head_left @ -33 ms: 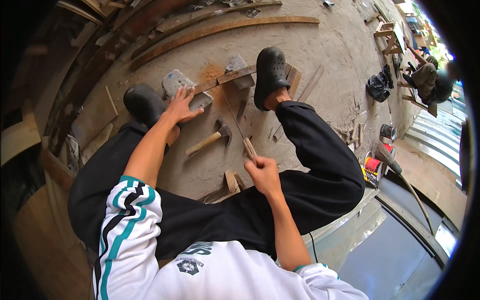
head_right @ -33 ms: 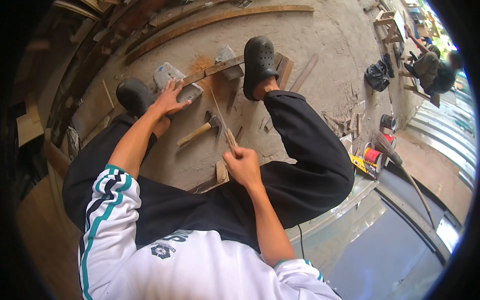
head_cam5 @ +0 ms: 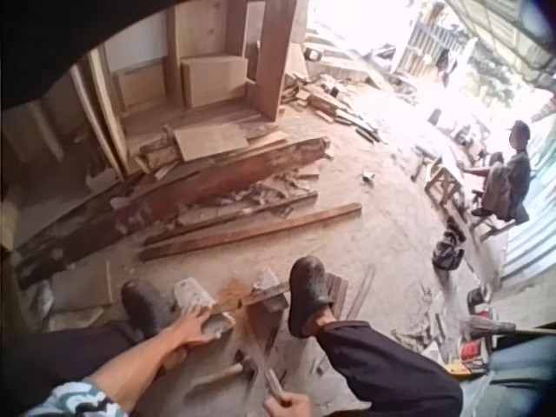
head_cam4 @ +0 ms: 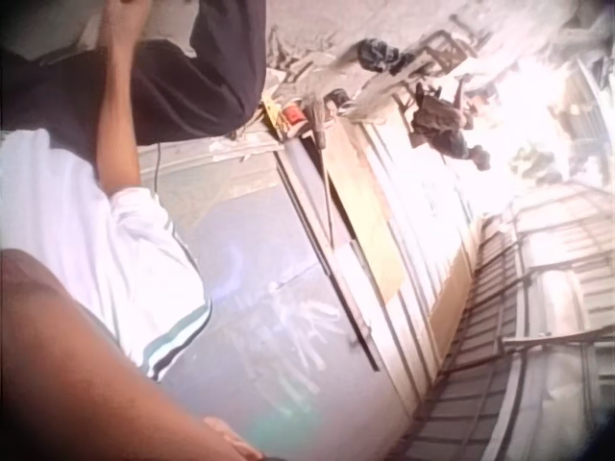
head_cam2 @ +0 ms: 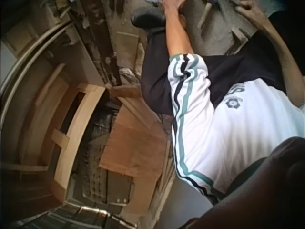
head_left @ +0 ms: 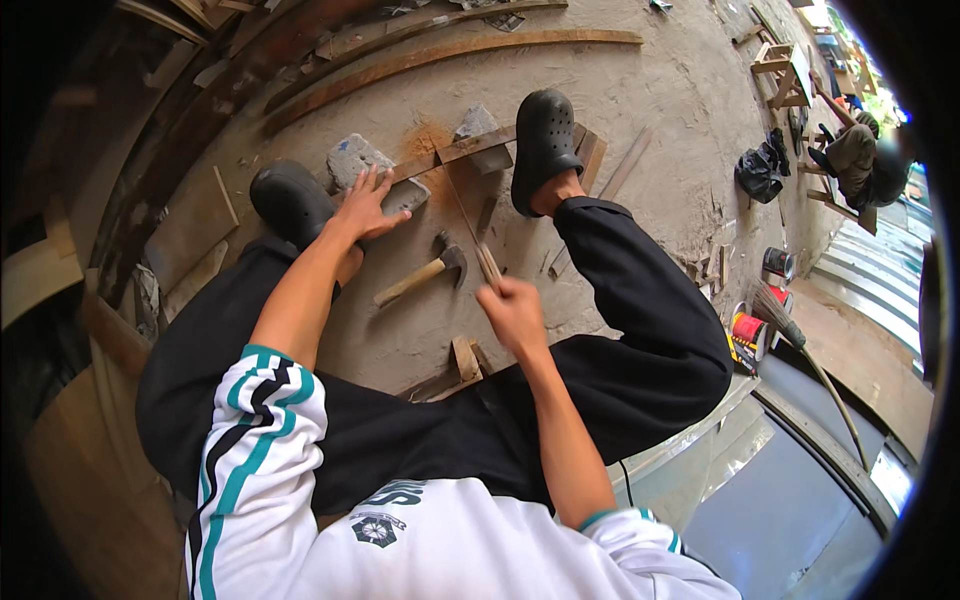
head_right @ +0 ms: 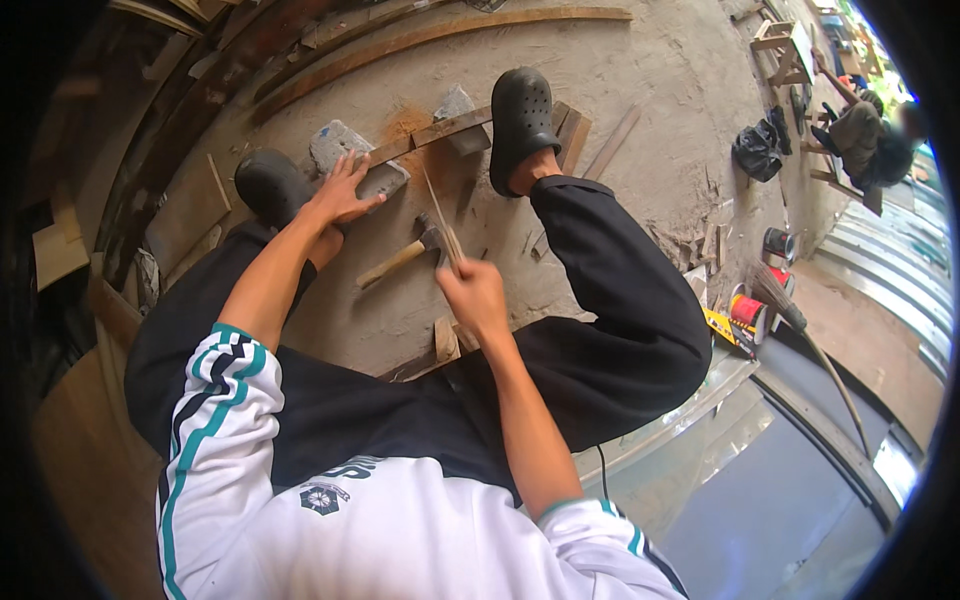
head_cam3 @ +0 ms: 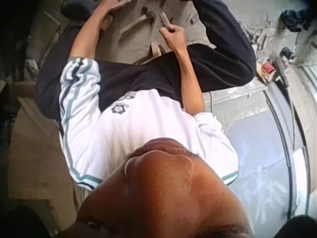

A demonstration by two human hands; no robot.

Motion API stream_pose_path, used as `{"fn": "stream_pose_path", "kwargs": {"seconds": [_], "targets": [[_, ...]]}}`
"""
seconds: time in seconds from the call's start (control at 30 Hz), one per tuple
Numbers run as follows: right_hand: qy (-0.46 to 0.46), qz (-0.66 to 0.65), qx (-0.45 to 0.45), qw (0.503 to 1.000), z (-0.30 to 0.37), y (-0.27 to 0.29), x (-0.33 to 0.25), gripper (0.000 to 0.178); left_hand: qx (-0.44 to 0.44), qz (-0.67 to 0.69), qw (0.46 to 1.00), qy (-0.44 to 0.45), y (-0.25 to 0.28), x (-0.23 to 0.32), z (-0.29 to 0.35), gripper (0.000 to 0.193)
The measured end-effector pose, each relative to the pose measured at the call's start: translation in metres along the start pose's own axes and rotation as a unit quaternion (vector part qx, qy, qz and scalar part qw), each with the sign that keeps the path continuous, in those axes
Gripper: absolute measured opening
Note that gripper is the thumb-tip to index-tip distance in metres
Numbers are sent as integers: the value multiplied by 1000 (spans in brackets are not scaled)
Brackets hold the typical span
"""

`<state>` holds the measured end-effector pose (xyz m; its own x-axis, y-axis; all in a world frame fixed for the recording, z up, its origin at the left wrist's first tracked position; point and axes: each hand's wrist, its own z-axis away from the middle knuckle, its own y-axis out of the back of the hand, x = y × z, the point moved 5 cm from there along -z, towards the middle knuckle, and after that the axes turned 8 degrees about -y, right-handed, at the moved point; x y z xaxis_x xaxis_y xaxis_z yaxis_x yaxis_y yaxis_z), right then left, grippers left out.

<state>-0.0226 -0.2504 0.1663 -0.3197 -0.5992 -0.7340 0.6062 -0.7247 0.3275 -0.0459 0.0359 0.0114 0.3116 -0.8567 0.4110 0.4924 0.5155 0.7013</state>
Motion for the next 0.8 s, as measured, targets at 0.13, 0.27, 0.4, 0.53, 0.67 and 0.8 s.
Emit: {"fn": "stream_pose_path", "kwargs": {"seconds": [0.13,0.27,0.4,0.53,0.67,0.8], "targets": [[5,-57,1,998,-64,-24,-12,34,-1,17,1000,13,6,-1,-4,103],[-22,3,-13,1000,21,7,-14,34,6,15,1000,10,5,-9,0,103],[-50,-15,10,999,20,7,7,36,19,0,1000,11,7,0,-3,103],[12,-29,17,999,-50,-23,-10,36,11,10,1000,9,9,-2,-8,102],[-22,-12,0,1000,1,-5,-14,36,2,14,1000,13,3,-12,-1,104],[-67,6,4,998,36,21,-6,35,15,-5,1000,-1,6,-1,-3,104]]}}
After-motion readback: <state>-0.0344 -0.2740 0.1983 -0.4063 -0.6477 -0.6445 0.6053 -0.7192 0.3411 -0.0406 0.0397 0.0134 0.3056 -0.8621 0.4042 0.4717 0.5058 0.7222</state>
